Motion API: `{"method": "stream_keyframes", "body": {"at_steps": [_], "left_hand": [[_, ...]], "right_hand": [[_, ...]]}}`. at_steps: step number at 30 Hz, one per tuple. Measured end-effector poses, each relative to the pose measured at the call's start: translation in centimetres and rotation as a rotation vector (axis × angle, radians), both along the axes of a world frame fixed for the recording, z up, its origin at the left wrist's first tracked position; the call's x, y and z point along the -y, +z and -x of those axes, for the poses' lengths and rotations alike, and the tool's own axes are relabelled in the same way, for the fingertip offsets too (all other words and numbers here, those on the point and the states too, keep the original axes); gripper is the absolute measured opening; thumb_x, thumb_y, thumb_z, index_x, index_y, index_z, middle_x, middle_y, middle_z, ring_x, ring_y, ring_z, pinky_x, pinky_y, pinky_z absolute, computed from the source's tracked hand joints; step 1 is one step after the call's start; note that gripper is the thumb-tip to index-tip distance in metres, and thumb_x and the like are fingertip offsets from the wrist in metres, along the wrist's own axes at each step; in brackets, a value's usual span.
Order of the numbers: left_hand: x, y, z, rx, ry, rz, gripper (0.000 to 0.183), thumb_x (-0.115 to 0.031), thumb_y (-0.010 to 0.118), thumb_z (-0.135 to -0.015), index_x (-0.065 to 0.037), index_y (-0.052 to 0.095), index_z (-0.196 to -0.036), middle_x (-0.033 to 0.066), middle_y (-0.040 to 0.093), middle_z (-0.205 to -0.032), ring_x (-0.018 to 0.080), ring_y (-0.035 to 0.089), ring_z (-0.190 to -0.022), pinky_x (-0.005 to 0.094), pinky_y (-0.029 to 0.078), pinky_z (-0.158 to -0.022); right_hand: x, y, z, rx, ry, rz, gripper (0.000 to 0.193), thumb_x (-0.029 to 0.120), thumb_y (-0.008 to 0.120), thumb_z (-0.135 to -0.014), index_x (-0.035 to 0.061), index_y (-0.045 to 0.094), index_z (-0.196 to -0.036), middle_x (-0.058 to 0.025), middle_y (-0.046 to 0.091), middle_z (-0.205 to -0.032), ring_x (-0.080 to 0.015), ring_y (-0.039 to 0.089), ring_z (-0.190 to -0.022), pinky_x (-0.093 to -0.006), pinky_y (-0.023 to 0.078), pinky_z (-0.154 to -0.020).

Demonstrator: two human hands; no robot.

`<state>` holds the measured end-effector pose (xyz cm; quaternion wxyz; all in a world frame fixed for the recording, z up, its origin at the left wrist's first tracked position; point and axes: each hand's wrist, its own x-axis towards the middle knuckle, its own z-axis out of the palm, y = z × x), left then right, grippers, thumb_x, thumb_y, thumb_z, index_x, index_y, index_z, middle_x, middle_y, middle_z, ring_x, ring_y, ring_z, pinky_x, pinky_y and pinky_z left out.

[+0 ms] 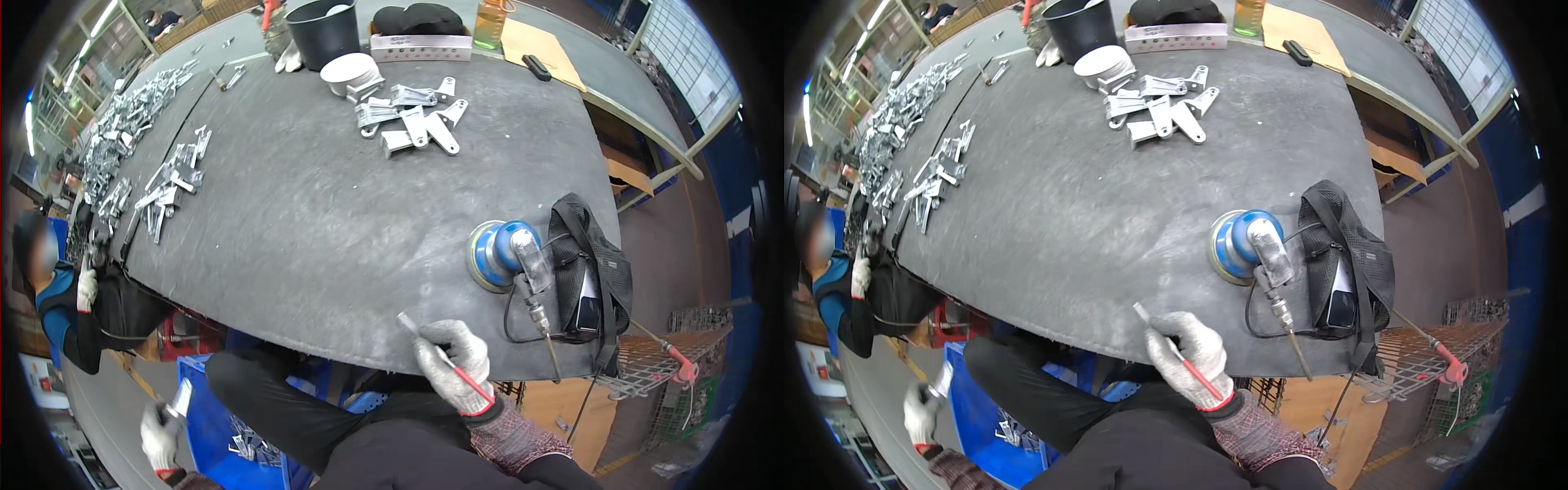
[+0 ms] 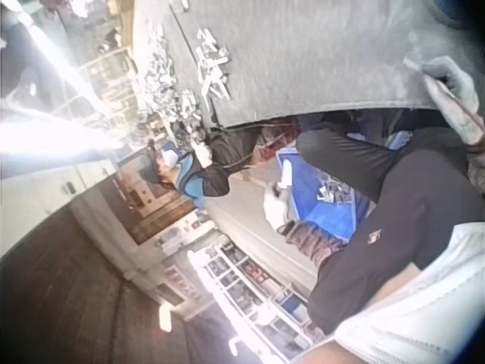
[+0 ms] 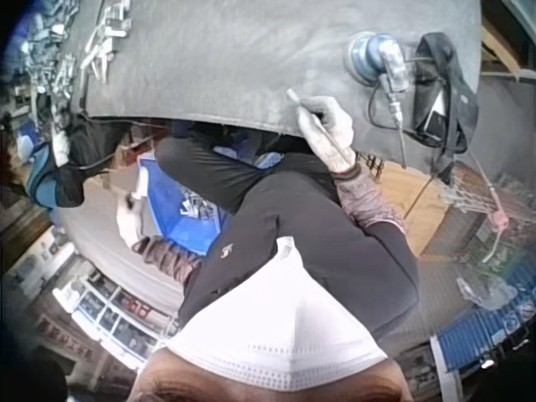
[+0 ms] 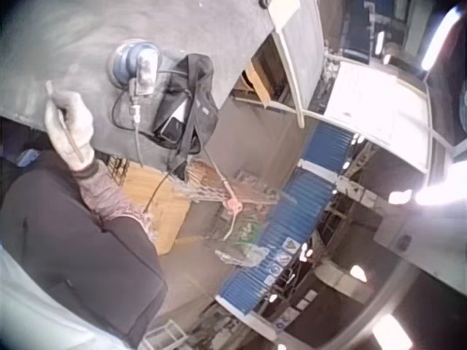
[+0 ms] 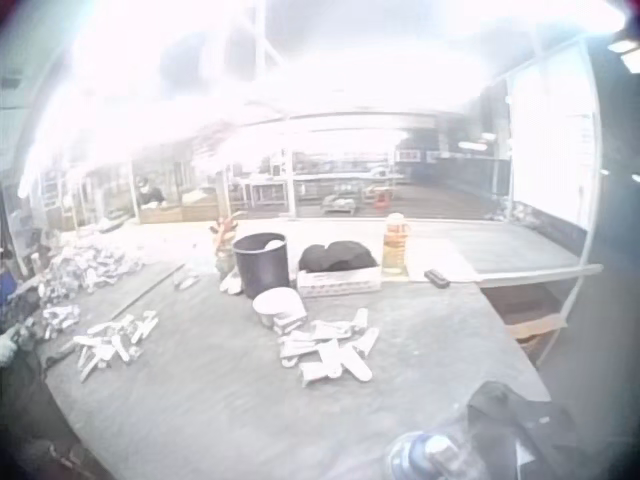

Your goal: The person removes burrs from metal hinge components using a deburring tool.

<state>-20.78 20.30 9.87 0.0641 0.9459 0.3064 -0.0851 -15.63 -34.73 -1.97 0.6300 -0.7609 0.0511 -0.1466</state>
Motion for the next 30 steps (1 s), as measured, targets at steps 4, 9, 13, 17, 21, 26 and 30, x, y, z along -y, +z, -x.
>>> {"method": "stream_keyframes", "body": {"at_steps": [4,9,13,17,21,26,30], "left_hand": [[2.5,-0.4,-3.5,0.437,-0.259,0.083,0.052,-0.015,0.080,-0.099,0.005,0.067,-0.145,0.0119,0.075,-0.126,0.0185,0.069,-0.108,0.0372,0.057,-0.099],[30.5,-0.5,-23.6,0.359,-0.640,0.509,0.060,-0.021,0.082,-0.100,-0.005,0.065,-0.155,0.0144,0.077,-0.138,0.0243,0.075,-0.116,0.0391,0.061,-0.102],[43.6,-6.8,-35.4,0.447,-0.918,0.374,0.076,-0.051,0.077,-0.104,-0.011,0.055,-0.164,0.0235,0.071,-0.146,0.0423,0.075,-0.125,0.0523,0.058,-0.109],[45.2,-9.0,-39.4,0.237,-0.885,0.250,0.063,-0.043,0.073,-0.103,-0.010,0.058,-0.155,0.0263,0.060,-0.157,0.0464,0.070,-0.133,0.0547,0.058,-0.110],[39.5,-5.9,-34.7,0.143,-0.990,0.284,0.056,-0.028,0.080,-0.094,-0.010,0.065,-0.145,0.0207,0.072,-0.141,0.0406,0.073,-0.129,0.0525,0.060,-0.107],[26.0,-4.1,-25.9,0.136,-1.053,0.632,0.053,-0.015,0.086,-0.084,-0.007,0.070,-0.135,0.0157,0.075,-0.126,0.0369,0.075,-0.119,0.0446,0.059,-0.103],[20.6,-5.3,-23.9,0.043,-1.099,0.593,0.058,-0.016,0.086,-0.083,-0.008,0.071,-0.138,0.0141,0.073,-0.133,0.0353,0.073,-0.122,0.0436,0.059,-0.104]], "right_hand": [[0.3,0.3,-0.5,0.099,0.041,0.037,0.019,-0.001,0.084,-0.095,0.0010,0.077,-0.112,-0.0154,0.081,-0.093,-0.0247,0.081,-0.080,-0.0352,0.062,-0.073],[0.8,0.0,-0.5,0.016,0.023,0.044,0.018,0.001,0.085,-0.095,0.0021,0.078,-0.111,-0.0157,0.081,-0.094,-0.0259,0.082,-0.083,-0.0359,0.063,-0.075],[0.4,0.2,-0.1,0.076,0.028,0.023,0.020,0.002,0.086,-0.097,0.0027,0.077,-0.116,-0.0143,0.082,-0.095,-0.0229,0.081,-0.083,-0.0348,0.062,-0.074],[0.1,0.4,0.8,0.052,0.063,0.040,0.020,0.003,0.085,-0.099,0.0009,0.076,-0.116,-0.0130,0.082,-0.095,-0.0190,0.079,-0.082,-0.0346,0.062,-0.074],[-0.1,-0.2,0.7,0.045,0.029,0.035,0.017,0.003,0.085,-0.099,0.0006,0.077,-0.114,-0.0113,0.080,-0.094,-0.0150,0.076,-0.080,-0.0323,0.060,-0.071],[0.4,0.1,0.6,-0.012,0.008,0.001,0.017,-0.007,0.080,-0.097,-0.0009,0.074,-0.112,-0.0066,0.076,-0.090,-0.0079,0.066,-0.075,-0.0278,0.056,-0.067],[-0.7,2.5,-0.8,-0.217,0.025,-0.238,0.009,-0.005,0.076,-0.101,-0.0009,0.071,-0.107,-0.0094,0.077,-0.090,-0.0119,0.073,-0.077,-0.0292,0.060,-0.072]]}}
